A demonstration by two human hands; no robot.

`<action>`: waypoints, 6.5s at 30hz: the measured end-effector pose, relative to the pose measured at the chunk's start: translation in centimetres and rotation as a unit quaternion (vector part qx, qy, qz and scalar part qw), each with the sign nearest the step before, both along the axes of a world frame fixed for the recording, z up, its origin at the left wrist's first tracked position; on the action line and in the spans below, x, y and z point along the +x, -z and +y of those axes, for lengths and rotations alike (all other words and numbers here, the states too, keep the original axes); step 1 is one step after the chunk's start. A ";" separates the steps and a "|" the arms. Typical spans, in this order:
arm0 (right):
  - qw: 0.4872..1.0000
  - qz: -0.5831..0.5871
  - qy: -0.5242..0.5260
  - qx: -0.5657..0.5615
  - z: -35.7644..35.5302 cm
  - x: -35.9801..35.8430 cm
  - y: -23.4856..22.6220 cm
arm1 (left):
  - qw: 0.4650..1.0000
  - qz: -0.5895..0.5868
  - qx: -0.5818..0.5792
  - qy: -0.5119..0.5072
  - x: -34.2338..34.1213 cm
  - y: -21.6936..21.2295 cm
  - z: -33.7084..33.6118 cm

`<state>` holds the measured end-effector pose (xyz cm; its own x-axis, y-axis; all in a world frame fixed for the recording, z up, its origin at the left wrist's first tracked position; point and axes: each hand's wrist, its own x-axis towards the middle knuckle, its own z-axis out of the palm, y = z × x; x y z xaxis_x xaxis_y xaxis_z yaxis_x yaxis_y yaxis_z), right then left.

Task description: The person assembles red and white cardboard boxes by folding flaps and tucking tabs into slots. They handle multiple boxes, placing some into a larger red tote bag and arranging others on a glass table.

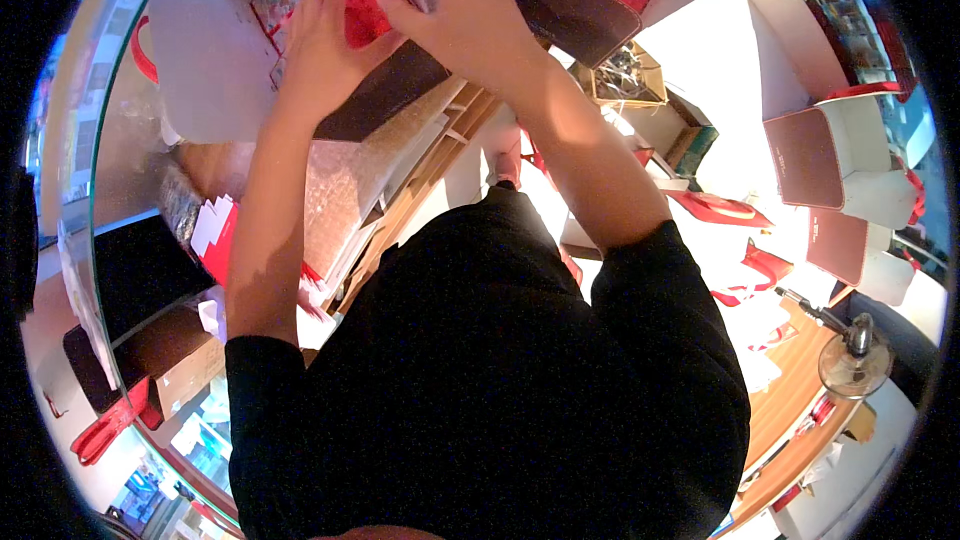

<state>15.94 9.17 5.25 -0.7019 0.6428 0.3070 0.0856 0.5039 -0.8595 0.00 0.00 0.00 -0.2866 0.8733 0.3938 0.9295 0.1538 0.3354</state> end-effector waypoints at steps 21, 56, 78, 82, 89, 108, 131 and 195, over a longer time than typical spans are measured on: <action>0.997 0.060 -0.024 0.034 3.3 -0.4 4.0 | 0.965 0.100 -0.243 -0.015 -1.3 -3.7 3.4; 0.997 0.033 -0.067 -0.036 3.1 -0.7 3.8 | 0.945 -0.019 -0.238 -0.223 -0.2 3.7 -1.8; 0.995 0.038 -0.082 -0.037 2.5 -1.2 4.5 | 0.952 -0.075 -0.206 -0.214 -5.2 3.8 0.0; 0.995 0.038 -0.085 -0.016 2.4 -1.5 4.4 | 0.917 -0.141 -0.306 -0.214 -6.9 3.7 2.2; 0.993 0.063 -0.104 -0.005 2.5 -1.7 4.2 | 0.888 -0.204 -0.371 -0.180 -9.1 3.0 4.7; 0.990 0.048 -0.124 -0.046 2.7 -1.4 4.5 | 0.891 -0.177 -0.381 -0.170 -9.7 4.6 4.5; 0.991 0.080 -0.109 -0.008 2.8 -1.7 4.8 | 0.844 0.236 -0.480 0.040 -11.1 2.6 7.5; 0.829 -0.356 -0.294 0.315 4.4 2.9 4.0 | 0.862 0.084 -0.125 0.484 -1.9 8.0 -1.6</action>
<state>18.82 13.60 1.26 -0.9846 -0.0062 -0.1745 0.0378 0.9680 -0.2480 -1.86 -1.61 -7.98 0.6670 0.7349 0.1228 0.6950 -0.6730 0.2530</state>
